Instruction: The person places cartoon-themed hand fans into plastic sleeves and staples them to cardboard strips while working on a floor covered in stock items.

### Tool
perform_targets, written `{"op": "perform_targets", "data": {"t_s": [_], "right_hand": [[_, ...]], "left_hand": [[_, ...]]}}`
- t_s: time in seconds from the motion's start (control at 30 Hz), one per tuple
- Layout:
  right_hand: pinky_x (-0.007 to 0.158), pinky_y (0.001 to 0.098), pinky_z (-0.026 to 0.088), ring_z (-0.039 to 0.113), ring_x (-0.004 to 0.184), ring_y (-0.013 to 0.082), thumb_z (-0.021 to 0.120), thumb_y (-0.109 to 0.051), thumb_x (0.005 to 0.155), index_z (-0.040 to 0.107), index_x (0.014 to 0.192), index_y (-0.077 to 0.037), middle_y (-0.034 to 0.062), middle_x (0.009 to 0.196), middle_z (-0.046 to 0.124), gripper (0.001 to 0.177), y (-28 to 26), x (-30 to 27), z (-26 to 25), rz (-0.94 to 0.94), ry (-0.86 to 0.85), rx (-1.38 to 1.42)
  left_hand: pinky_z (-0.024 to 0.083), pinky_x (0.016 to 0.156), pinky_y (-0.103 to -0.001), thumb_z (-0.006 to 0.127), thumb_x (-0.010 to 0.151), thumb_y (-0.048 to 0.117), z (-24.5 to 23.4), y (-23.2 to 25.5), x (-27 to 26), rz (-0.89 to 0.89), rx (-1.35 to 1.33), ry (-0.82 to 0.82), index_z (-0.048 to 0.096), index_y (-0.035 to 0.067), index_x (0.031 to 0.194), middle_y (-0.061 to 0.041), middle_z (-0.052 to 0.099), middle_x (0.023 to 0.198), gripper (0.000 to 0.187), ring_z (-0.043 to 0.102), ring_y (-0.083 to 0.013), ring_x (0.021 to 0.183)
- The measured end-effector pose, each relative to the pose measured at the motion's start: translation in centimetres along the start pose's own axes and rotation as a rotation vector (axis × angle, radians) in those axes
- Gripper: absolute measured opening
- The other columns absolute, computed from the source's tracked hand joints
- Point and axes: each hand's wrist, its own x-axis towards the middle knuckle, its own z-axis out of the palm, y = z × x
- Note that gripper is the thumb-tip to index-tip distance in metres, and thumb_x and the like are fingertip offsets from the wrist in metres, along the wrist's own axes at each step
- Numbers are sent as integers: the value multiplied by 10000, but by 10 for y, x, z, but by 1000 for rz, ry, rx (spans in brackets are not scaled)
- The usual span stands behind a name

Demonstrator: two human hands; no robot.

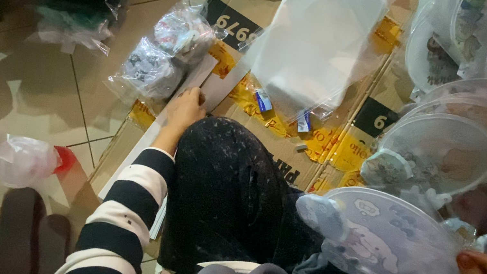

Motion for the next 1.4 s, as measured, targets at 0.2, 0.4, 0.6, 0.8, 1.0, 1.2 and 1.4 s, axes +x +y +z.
{"op": "perform_targets", "data": {"t_s": [0.2, 0.4, 0.6, 0.8, 1.0, 1.2, 1.4], "right_hand": [[1081, 286, 469, 593, 1125, 197, 683, 89, 1157, 663, 1235, 13, 136, 1208, 649, 111, -7, 2, 1, 2, -7, 10], [1057, 273, 417, 566, 1133, 183, 691, 10, 1169, 668, 1212, -34, 96, 1192, 630, 66, 26, 7, -3, -36, -46, 14], [1032, 239, 431, 579, 1088, 165, 695, 2, 1166, 649, 1228, -29, 95, 1182, 626, 84, 30, 6, 2, -46, -29, 118], [1170, 261, 455, 633, 1228, 196, 687, -4, 1162, 640, 1215, -33, 110, 1229, 626, 78, 21, 13, 11, -98, -43, 204], [1031, 353, 445, 600, 1102, 291, 747, 139, 1088, 709, 1159, 79, 200, 1148, 662, 100, -52, 11, 6, -255, -66, -30], [1024, 333, 427, 577, 1057, 251, 732, 84, 1022, 699, 1089, 11, 144, 1091, 653, 105, -38, -7, 1, -235, -52, 35], [930, 307, 467, 592, 1001, 244, 712, 154, 988, 688, 1043, 48, 164, 1043, 652, 122, -72, -16, 2, -189, -28, 102]], "left_hand": [[533, 994, -324, 622, 962, 115, -107, 50, -47, -255, -697, -237, 540, 106, 1234, -105, 610, 1287, 285, 612, -225, 1133], [489, 819, -310, 607, 942, 115, -171, 18, -79, -24, -713, -304, 623, 55, 1307, -99, 676, 1166, 371, 619, -203, 967], [526, 836, -358, 559, 996, 111, -249, -9, -182, -36, -755, -77, 606, 50, 1242, -120, 668, 1158, 258, 620, -255, 959], [518, 865, -273, 544, 1034, 37, -224, -6, -213, 264, -1313, 181, 533, 144, 1141, -32, 611, 1064, 152, 593, -152, 936], [588, 885, -277, 576, 976, -47, -151, 102, -179, 325, -1737, -137, 560, 95, 1036, -144, 617, 1209, 155, 652, -233, 1022], [629, 746, -420, 579, 1008, 53, -68, 179, -169, 370, -1883, -280, 470, 91, 1253, -227, 674, 1005, 271, 742, -361, 846], [613, 802, -371, 550, 1035, 80, -62, 205, -188, 353, -1895, -480, 443, 80, 1301, -224, 647, 1075, 287, 720, -280, 852]]}}
